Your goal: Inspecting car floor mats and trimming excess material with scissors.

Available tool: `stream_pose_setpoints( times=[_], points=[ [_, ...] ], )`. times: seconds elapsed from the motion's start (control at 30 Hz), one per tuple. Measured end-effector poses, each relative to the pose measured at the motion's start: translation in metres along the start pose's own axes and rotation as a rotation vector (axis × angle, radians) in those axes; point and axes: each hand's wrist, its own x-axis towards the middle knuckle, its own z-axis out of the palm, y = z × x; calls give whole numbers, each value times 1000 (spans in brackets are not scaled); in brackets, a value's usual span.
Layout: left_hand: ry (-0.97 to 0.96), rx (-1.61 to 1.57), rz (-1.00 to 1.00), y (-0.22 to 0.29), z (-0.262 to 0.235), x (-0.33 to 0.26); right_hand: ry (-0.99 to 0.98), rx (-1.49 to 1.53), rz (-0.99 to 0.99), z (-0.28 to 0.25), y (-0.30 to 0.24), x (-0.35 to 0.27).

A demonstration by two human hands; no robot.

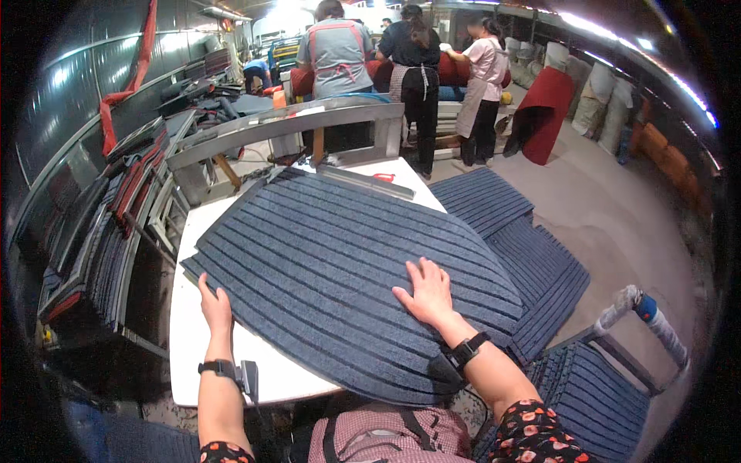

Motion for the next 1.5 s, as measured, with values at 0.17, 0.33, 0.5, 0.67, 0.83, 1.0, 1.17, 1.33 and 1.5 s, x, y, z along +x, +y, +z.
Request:
stream_pose_setpoints(
  times=[0.17,0.33,0.5,0.67,0.83,1.0,1.17,1.33,1.5],
  points=[
    [8,-63,74,-15,-2,4,-11,31,-13,-2,0,6],
    [-113,-119,1,-14,-7,4,-23,-14,-33,4,1,11],
    [-166,259,92,-1,2,9,32,-14,-41,8,8,6],
    [-130,364,-21,13,-5,12,39,-10,-23,16,0,6],
    [-72,130,65,6,-7,2,42,36,-13,8,4,10],
    [90,328,206,2,-17,-26,-1,83,-66,5,7,15],
    [-10,434,205,16,-11,-32,51,78,-70,11,20,8],
    [-8,450,173,11,-9,-13,67,64,-60,12,11,8],
    [-56,561,39,11,-10,-2,56,78,-115,13,18,14]
  ],
)
